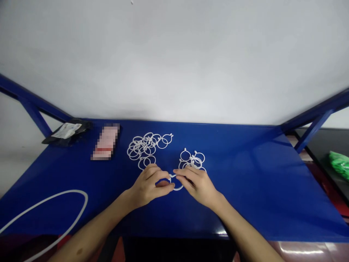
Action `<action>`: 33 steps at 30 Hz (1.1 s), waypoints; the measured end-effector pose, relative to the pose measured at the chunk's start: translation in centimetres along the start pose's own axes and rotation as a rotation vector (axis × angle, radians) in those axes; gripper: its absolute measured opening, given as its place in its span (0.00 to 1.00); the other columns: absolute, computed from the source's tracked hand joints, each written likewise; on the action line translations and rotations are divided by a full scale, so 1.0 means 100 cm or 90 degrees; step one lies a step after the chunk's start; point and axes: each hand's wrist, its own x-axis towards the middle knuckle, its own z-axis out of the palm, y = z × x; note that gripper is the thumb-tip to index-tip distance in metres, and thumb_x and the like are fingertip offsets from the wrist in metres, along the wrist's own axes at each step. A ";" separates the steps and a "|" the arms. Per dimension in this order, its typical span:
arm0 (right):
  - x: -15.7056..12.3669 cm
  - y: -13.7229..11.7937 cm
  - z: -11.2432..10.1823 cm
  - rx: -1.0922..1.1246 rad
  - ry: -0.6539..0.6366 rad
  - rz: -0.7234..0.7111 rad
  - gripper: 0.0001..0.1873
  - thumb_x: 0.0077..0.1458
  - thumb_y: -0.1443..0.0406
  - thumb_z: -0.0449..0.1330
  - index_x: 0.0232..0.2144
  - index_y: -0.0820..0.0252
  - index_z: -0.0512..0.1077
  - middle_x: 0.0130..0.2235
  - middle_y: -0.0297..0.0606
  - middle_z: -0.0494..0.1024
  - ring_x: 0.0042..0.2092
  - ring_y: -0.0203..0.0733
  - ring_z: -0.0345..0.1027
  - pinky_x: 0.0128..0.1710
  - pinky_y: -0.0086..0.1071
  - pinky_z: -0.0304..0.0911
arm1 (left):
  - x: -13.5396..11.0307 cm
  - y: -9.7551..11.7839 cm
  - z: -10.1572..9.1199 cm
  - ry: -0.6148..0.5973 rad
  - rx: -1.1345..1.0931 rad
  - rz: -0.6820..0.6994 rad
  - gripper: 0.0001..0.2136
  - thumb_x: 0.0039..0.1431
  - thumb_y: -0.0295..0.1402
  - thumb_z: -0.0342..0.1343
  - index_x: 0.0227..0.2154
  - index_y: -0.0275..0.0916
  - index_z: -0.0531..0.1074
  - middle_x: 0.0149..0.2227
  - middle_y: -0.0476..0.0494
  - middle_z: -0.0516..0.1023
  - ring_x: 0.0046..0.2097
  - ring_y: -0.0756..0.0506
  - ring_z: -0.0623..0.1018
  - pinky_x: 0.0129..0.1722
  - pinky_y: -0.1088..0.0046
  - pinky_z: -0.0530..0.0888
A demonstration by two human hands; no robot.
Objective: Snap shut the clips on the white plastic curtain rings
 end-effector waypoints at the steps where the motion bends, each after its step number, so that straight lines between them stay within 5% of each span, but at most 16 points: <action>1: 0.000 0.000 0.000 0.014 0.002 0.005 0.11 0.66 0.67 0.58 0.50 0.55 0.75 0.34 0.36 0.79 0.30 0.35 0.72 0.31 0.30 0.71 | 0.000 0.000 0.000 0.005 -0.013 -0.023 0.14 0.59 0.19 0.59 0.39 0.47 0.75 0.38 0.50 0.75 0.41 0.47 0.70 0.46 0.68 0.70; 7: -0.002 -0.006 0.006 0.109 -0.003 0.023 0.08 0.65 0.67 0.59 0.44 0.55 0.77 0.35 0.36 0.81 0.33 0.35 0.75 0.32 0.29 0.72 | 0.002 0.000 0.000 0.031 -0.180 -0.171 0.08 0.63 0.32 0.61 0.44 0.41 0.73 0.36 0.48 0.77 0.39 0.48 0.73 0.41 0.71 0.73; 13: -0.005 -0.011 0.016 0.201 0.071 0.130 0.05 0.62 0.65 0.63 0.42 0.56 0.76 0.28 0.31 0.79 0.23 0.31 0.72 0.23 0.24 0.70 | 0.004 0.001 0.004 -0.050 -0.444 -0.381 0.12 0.59 0.42 0.63 0.41 0.42 0.75 0.33 0.49 0.77 0.35 0.49 0.76 0.37 0.71 0.74; 20: -0.005 -0.010 0.019 0.217 0.034 0.081 0.03 0.64 0.66 0.61 0.40 0.57 0.75 0.30 0.32 0.78 0.25 0.30 0.72 0.24 0.23 0.68 | 0.000 0.003 0.008 -0.062 -0.566 -0.517 0.13 0.51 0.40 0.70 0.36 0.41 0.77 0.29 0.53 0.76 0.31 0.50 0.75 0.34 0.74 0.70; 28: -0.009 -0.015 0.014 0.111 -0.013 -0.070 0.05 0.67 0.69 0.57 0.40 0.59 0.73 0.35 0.38 0.79 0.34 0.36 0.75 0.32 0.29 0.70 | 0.004 0.008 0.006 -0.046 -0.508 -0.440 0.11 0.55 0.41 0.68 0.34 0.40 0.76 0.27 0.52 0.76 0.33 0.49 0.74 0.34 0.74 0.70; 33: -0.002 -0.009 0.006 -0.008 0.038 -0.091 0.06 0.64 0.71 0.59 0.42 0.58 0.73 0.38 0.38 0.81 0.38 0.39 0.74 0.37 0.33 0.70 | 0.004 -0.011 -0.005 -0.079 -0.239 -0.312 0.13 0.57 0.44 0.66 0.36 0.40 0.75 0.28 0.50 0.77 0.35 0.46 0.73 0.40 0.68 0.69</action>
